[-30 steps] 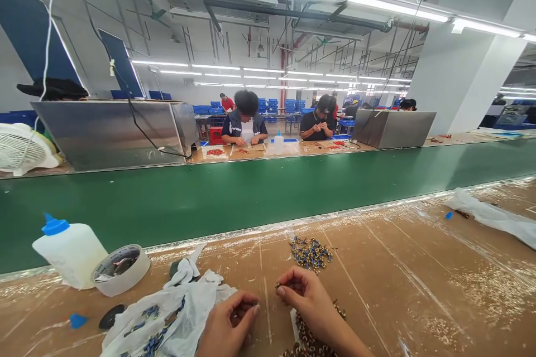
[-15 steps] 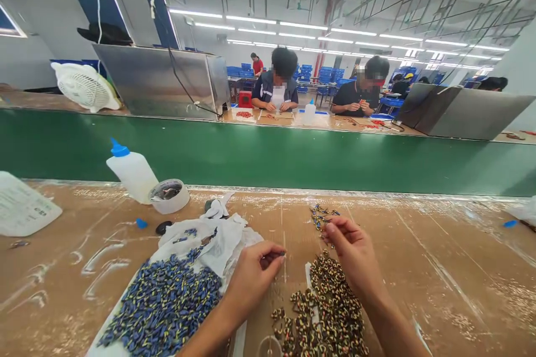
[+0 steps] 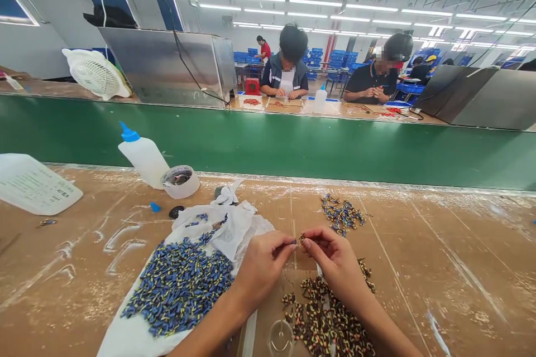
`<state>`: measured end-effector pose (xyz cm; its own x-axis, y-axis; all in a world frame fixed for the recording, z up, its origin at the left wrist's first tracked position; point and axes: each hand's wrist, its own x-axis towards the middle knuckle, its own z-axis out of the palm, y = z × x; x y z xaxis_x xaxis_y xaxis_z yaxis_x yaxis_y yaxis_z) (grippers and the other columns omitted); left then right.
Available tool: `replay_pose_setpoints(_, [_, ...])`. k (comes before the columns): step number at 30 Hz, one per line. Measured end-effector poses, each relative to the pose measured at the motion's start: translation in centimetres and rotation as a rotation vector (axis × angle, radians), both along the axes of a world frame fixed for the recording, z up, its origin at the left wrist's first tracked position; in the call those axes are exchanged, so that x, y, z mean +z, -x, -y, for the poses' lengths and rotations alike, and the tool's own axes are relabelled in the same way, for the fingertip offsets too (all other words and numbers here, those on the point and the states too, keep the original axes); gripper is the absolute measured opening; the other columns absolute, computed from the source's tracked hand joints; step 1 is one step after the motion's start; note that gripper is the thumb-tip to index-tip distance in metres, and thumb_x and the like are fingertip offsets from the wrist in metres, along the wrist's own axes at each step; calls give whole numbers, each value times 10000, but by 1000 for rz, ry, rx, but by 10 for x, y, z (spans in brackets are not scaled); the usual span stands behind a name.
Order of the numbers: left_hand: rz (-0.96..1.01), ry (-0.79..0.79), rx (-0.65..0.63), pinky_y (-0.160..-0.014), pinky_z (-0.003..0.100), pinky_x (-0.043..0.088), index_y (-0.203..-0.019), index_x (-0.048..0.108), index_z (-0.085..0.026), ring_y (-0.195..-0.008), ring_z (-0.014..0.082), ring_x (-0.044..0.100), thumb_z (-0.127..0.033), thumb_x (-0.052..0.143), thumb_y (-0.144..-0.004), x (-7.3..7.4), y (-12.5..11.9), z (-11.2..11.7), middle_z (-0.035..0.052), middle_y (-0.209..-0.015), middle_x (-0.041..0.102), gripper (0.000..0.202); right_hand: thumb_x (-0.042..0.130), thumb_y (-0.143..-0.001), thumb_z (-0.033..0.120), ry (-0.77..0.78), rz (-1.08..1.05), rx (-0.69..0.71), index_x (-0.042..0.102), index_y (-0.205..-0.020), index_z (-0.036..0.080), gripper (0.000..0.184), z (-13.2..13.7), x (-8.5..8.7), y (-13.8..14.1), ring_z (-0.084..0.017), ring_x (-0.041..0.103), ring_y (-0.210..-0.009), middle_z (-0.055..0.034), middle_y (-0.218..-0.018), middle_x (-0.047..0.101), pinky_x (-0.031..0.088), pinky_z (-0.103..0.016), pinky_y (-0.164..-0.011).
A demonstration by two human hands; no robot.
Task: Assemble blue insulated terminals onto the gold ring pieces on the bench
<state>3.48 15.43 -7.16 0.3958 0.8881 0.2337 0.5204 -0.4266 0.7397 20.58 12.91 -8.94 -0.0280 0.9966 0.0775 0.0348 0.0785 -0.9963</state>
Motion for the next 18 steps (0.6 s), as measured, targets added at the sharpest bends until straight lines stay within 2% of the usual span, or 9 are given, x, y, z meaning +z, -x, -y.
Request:
replay_pose_setpoints(14, [-87,-73,-65,-640,248,386,-794,642,-166,-698,142,567,-154,539,-898,-4,-1,1,1,-749,643,147,581,-870,296,-67,119,-13,637,-925,180,140,2,-3,4,-192,650,-811,-63,-869,682,520,-325,-749])
replay_pose_setpoints(18, [-108,-94,-108,-642,253,392,-857,637,-170,-720,151,552,-164,473,-930,-3,0,1,14,-778,613,180,567,-874,278,-106,186,-17,649,-906,185,128,3,-2,4,-184,632,-799,-51,-849,670,510,-313,-731])
